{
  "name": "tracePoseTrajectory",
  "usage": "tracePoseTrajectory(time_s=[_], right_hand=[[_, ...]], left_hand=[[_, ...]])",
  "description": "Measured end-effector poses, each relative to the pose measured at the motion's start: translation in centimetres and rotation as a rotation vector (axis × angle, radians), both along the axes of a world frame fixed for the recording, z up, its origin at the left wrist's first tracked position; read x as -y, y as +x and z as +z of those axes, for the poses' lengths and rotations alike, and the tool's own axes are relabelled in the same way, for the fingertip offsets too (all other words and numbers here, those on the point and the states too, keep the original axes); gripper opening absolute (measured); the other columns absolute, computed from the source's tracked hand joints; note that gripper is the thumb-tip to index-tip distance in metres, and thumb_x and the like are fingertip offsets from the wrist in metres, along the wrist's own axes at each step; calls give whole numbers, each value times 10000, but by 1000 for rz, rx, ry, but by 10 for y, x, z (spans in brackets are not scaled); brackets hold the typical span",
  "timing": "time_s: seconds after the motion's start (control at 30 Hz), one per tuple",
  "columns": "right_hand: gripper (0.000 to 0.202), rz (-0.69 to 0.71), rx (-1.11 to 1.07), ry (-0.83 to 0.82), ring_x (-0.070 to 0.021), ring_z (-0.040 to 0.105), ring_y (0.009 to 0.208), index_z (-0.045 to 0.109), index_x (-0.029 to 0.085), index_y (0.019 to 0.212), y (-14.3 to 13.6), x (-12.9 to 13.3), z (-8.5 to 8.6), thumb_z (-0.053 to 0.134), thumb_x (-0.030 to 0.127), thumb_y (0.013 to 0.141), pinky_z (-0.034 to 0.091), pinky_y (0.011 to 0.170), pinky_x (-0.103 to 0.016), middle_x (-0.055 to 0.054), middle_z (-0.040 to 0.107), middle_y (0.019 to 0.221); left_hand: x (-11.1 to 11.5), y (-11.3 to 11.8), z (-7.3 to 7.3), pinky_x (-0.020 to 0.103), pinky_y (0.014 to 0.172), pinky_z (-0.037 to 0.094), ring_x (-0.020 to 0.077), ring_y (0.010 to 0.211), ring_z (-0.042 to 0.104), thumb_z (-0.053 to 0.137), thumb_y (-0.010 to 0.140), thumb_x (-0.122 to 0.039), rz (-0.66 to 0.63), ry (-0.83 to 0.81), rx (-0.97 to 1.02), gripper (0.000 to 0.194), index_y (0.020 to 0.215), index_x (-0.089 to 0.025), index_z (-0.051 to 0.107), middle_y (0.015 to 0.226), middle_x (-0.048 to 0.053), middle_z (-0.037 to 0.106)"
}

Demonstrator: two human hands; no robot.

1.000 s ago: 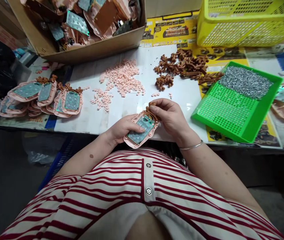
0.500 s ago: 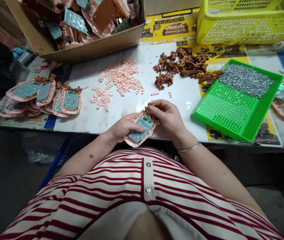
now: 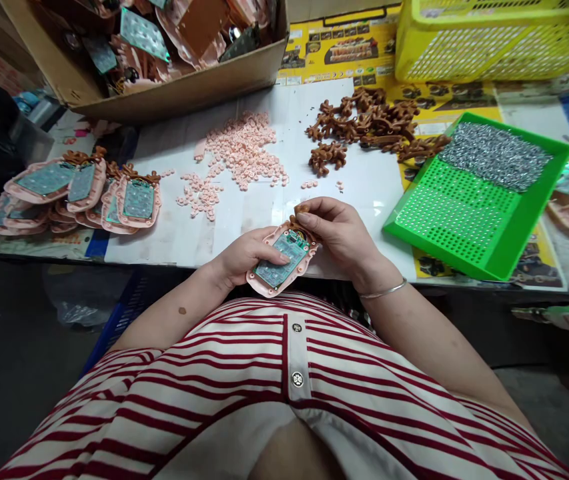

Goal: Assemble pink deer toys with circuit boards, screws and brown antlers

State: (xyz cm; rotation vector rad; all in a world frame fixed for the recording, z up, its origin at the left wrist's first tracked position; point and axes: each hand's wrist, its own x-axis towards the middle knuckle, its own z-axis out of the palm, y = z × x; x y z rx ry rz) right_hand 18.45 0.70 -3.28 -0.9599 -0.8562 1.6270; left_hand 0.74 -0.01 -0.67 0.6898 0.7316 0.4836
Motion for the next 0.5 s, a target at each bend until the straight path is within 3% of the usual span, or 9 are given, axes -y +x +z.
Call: tracePoseTrajectory(time_s=[0.13,0.27,0.5], right_hand=[[424,-60,74,51,-120,603,699,680,227,808,-6,2,-2,940,494,607,524,678,-280,25,683,772],[452,-42,150,91,-119,587,691,647,227,819,-7,2,-3,914,540,631,514,676,-285,28,657,764],[492,9,110,-15,-94,542,594,677,194,787,0,-6,-1,943,533,550,430,557,-250,29,665,700]], left_hand=[[3,0,0,284,682,507,173,682,666,779,569,-139,54,75,-85,352,895,-117,647,749,43,718],[4,-1,0,273,686,502,154,690,659,792,532,-119,121,116,-197,471,973,-132,626,788,12,727],[4,-3,-2,286,697,520,173,721,686,788,544,-119,102,129,-184,487,999,-126,616,817,30,745]])
